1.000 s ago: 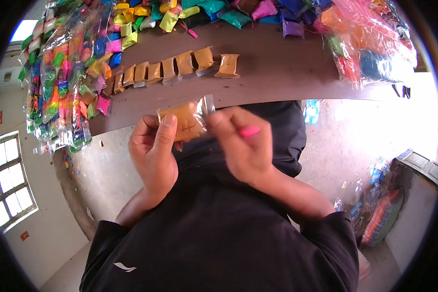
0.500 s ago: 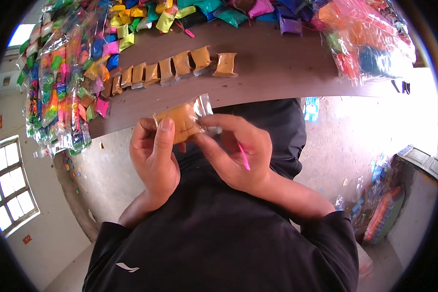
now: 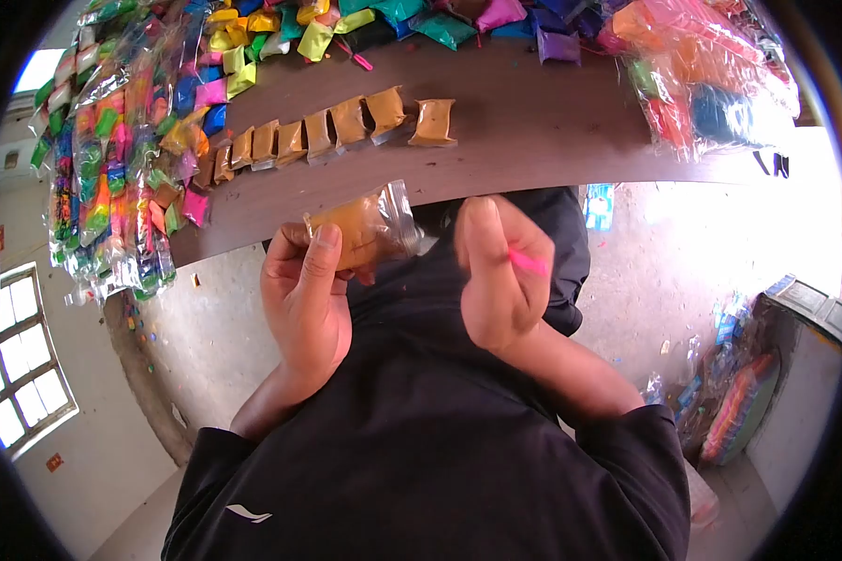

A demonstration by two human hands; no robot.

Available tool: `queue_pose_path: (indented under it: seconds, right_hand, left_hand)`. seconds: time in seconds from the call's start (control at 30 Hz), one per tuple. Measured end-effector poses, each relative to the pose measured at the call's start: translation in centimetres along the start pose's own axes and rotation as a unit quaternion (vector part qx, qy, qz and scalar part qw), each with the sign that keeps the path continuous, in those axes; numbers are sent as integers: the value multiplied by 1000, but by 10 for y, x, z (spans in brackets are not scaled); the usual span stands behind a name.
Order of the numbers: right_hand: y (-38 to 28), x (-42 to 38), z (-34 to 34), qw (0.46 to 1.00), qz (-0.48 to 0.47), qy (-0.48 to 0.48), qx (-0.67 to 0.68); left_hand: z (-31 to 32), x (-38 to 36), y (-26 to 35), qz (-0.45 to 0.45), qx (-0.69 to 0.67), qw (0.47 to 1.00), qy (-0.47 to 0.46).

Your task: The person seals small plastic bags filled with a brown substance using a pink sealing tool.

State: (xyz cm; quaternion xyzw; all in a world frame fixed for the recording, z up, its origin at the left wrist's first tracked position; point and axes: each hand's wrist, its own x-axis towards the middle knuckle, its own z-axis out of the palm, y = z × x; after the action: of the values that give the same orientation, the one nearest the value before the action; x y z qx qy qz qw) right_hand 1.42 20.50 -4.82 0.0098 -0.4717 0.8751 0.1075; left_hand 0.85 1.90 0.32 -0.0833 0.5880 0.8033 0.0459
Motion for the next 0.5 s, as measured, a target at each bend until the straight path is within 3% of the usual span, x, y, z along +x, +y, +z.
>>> queue_pose_path:
  seconds: [0.1, 0.17, 0.23, 0.3, 0.33, 0.43, 0.5]
  right_hand:
    - [-10, 6, 15, 990, -70, -67, -98]
    - [-29, 10, 30, 926, -153, -75, -336]
    - [-32, 0, 25, 939, -114, -109, -306]
    - [-28, -14, 26, 970, -40, -45, -236]
    - [-18, -12, 23, 961, -106, -71, -247]
    - [-12, -11, 33, 959, -160, -99, -211]
    - [-13, -11, 35, 962, -146, -103, -207]
  left_hand:
    - [0, 3, -3, -1, -36, 999, -13]
    - [2, 3, -3, -1, -63, 998, -14]
    - [9, 2, -1, -20, -57, 998, 31]
    - [9, 1, 0, -19, -62, 997, 29]
    - [9, 1, -1, -18, -69, 997, 26]
    - [4, 0, -1, -14, -51, 999, -1]
    - [-1, -1, -7, 3, -45, 999, -3]
